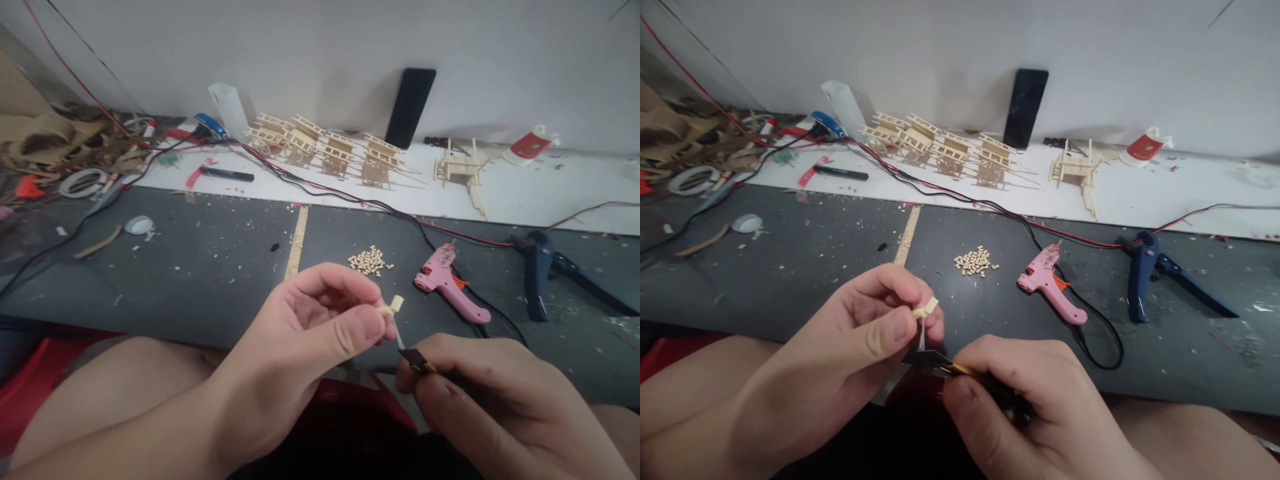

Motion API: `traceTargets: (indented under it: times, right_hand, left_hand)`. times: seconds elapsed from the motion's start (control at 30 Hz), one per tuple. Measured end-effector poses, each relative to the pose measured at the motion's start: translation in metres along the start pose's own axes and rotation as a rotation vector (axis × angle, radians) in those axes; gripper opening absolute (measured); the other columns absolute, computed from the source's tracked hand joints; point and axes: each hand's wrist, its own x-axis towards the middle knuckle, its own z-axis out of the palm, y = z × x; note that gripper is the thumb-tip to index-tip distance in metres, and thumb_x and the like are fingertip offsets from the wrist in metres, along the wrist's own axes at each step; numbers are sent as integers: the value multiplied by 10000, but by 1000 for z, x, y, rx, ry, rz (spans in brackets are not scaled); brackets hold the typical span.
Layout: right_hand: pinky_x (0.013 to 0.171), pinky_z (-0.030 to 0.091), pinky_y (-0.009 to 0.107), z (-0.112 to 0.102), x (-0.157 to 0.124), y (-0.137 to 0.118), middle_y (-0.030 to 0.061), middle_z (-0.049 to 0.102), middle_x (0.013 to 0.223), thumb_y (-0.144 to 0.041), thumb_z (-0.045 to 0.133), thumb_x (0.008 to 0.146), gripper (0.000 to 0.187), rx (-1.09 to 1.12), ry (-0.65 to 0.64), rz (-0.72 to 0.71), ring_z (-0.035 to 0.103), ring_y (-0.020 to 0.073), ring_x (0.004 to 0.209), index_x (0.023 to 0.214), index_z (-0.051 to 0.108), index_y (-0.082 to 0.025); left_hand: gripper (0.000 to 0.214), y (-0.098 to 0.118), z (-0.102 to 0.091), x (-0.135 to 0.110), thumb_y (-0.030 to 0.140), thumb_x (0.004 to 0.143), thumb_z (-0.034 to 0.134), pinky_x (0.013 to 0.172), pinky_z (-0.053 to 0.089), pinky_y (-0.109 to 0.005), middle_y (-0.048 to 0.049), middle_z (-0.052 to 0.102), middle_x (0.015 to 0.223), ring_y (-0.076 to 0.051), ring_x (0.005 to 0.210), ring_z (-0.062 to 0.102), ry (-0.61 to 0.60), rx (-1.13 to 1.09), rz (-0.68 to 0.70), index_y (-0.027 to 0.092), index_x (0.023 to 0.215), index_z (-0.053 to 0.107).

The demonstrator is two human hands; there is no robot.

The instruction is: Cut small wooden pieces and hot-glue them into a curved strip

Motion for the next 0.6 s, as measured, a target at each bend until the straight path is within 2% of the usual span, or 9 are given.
traceTargets:
  times: [0.13,0.3,0.4,0.47,0.6]
  right_hand:
    - [451,542,238,-2,-5,3,21,731,626,-606,751,1002,333,23,-11,-34,705,193,542,861,820,-312]
    - [418,479,183,-9,-3,13,-32,817,715,-356,650,1092,278,149,-75,-131,718,128,524,837,751,-312]
    - [516,519,202,-8,6,22,-41,820,773,-235,608,1077,220,-3,-9,-127,713,109,563,905,738,-277]
    - [609,546,253,-3,13,30,-17,810,817,-203,610,1057,164,-153,42,-166,731,135,653,969,742,-242]
    - [744,569,379,15,21,50,78,768,939,-176,582,1087,184,-352,-41,-188,717,235,839,1083,766,-168]
  left_hand:
    - [142,3,1,3,198,894,983,795,608,-139,-34,825,832,-103,810,773,43,13,39,176,901,843]
    - [138,3,1,6,172,886,974,789,609,-165,-22,798,838,-118,796,764,117,14,69,174,892,836]
    - [111,3,-1,6,179,921,945,806,604,-172,-19,793,856,-121,817,757,125,30,70,186,917,834]
    - [108,4,-3,7,201,937,938,831,602,-181,-21,791,870,-122,836,745,121,55,81,188,929,831]
    - [106,10,-6,12,189,941,929,844,600,-195,-22,782,894,-127,865,722,157,67,142,185,926,824]
